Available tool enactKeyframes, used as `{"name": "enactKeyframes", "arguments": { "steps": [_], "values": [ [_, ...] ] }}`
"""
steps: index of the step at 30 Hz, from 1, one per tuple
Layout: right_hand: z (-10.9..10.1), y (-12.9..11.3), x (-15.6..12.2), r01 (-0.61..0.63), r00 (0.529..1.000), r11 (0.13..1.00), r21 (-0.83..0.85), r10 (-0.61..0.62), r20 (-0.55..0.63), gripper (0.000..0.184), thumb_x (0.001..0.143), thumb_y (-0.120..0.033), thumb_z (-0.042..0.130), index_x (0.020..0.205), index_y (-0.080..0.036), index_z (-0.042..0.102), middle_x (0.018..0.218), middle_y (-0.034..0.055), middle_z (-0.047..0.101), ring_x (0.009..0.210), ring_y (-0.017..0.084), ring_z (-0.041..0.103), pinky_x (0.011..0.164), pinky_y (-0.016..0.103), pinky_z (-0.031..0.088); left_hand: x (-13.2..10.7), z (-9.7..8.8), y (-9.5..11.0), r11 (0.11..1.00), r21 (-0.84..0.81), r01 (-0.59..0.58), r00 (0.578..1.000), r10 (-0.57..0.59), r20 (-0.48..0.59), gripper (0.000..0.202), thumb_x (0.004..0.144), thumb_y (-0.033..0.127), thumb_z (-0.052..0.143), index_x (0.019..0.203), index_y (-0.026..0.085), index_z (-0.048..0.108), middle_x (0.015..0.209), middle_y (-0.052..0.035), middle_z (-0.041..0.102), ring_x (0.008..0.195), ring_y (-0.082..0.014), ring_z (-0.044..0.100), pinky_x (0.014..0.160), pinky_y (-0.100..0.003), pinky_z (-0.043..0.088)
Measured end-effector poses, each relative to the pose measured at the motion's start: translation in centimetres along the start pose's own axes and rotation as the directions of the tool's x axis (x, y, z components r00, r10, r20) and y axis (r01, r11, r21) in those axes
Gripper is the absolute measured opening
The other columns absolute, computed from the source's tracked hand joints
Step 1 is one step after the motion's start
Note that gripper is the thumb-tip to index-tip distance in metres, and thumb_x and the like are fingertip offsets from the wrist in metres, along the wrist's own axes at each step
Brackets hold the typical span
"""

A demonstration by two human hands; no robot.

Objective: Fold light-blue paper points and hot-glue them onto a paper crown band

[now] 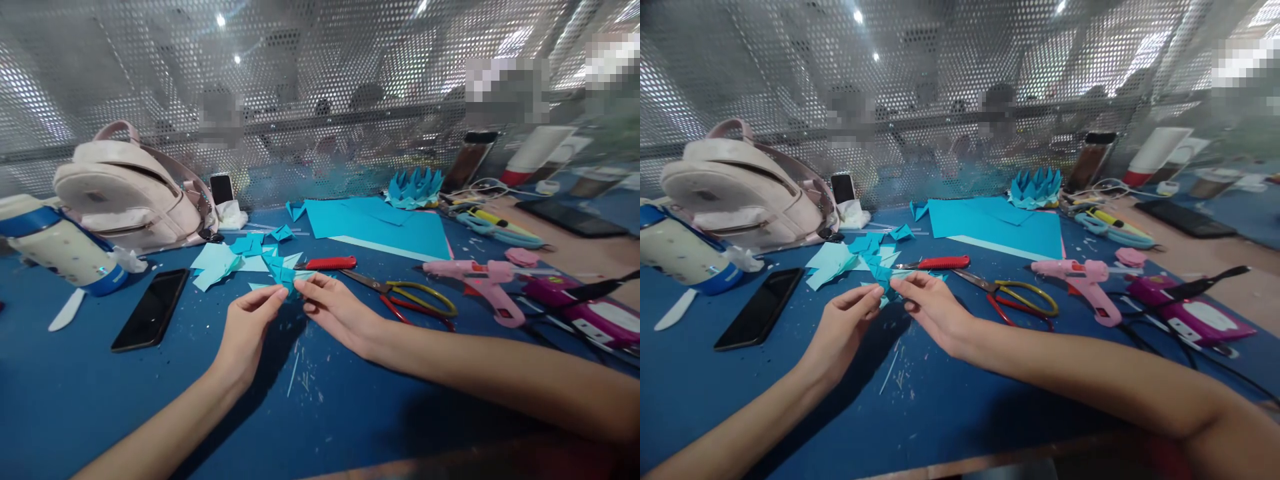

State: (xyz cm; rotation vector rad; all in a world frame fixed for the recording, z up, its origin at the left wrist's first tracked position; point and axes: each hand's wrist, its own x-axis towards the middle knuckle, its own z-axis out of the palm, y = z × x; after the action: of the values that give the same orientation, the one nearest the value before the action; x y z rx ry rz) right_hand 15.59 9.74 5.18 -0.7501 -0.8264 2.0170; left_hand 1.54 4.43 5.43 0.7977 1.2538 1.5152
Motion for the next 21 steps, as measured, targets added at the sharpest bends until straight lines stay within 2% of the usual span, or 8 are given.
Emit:
{"name": "enactKeyframes", "arguments": {
  "steps": [5,9,11,14,17,21],
  "values": [
    [0.1,-0.4,-0.3,0.064,0.996,0.987,-0.147,-0.055,0.066,0.031,0.055,-0.028,0.091,0.074,-0.018,0.069,0.073,-0.0044,0.060,0.067,0.008,0.048,0.060,0.021,0.035,0.0,-0.1,0.1,1.000,-0.011,-0.009,1.000,0.009,-0.007,0.025,0.058,0.036,0.089,0.072,0.018,0.078,0.061,0.0023,0.064,0.062,-0.0097,0.052,0.065,-0.023,0.044],
    [0.2,-1.1,-0.4,0.134,0.991,0.954,-0.268,-0.127,0.043,0.029,0.061,-0.034,0.088,0.080,-0.019,0.071,0.075,-0.0038,0.063,0.070,0.008,0.052,0.064,0.022,0.037,0.1,-0.3,0.1,0.999,-0.017,-0.031,0.999,0.030,-0.023,0.026,0.058,0.037,0.088,0.072,0.017,0.077,0.061,0.0029,0.063,0.063,-0.0091,0.051,0.064,-0.021,0.042],
    [0.1,-1.5,-0.3,0.190,0.981,0.919,-0.345,-0.187,0.042,0.029,0.064,-0.036,0.085,0.083,-0.019,0.071,0.075,-0.0032,0.065,0.068,0.009,0.053,0.063,0.023,0.038,0.2,-0.4,0.1,0.999,-0.018,-0.041,0.999,0.040,-0.022,0.027,0.058,0.037,0.088,0.072,0.017,0.077,0.061,0.0032,0.062,0.062,-0.0088,0.050,0.063,-0.020,0.042],
    [-0.1,-1.9,0.0,0.278,0.960,0.851,-0.446,-0.255,0.112,0.031,0.064,-0.035,0.084,0.087,-0.018,0.072,0.076,-0.0015,0.067,0.068,0.011,0.056,0.066,0.026,0.041,0.3,-0.4,0.2,0.998,-0.016,-0.054,0.998,0.054,-0.013,0.027,0.058,0.038,0.088,0.072,0.018,0.076,0.061,0.0036,0.062,0.062,-0.0087,0.050,0.062,-0.020,0.041],
    [-0.3,-2.2,0.2,0.315,0.949,0.802,-0.507,-0.272,0.160,0.032,0.062,-0.035,0.085,0.086,-0.018,0.072,0.079,0.0006,0.070,0.075,0.014,0.061,0.074,0.029,0.045,0.3,-0.4,0.2,0.998,-0.002,-0.065,0.998,0.065,-0.004,0.026,0.059,0.037,0.087,0.072,0.018,0.076,0.062,0.0036,0.062,0.063,-0.0092,0.050,0.063,-0.020,0.041],
    [-0.4,-2.3,0.3,0.334,0.943,0.755,-0.564,-0.278,0.186,0.031,0.062,-0.039,0.084,0.080,-0.017,0.072,0.076,0.0014,0.069,0.075,0.016,0.062,0.073,0.030,0.046,0.3,-0.6,0.0,0.997,0.028,-0.071,0.997,0.071,0.002,0.023,0.062,0.035,0.086,0.073,0.018,0.076,0.064,0.0028,0.064,0.066,-0.0103,0.052,0.065,-0.021,0.042]
  ]
}}
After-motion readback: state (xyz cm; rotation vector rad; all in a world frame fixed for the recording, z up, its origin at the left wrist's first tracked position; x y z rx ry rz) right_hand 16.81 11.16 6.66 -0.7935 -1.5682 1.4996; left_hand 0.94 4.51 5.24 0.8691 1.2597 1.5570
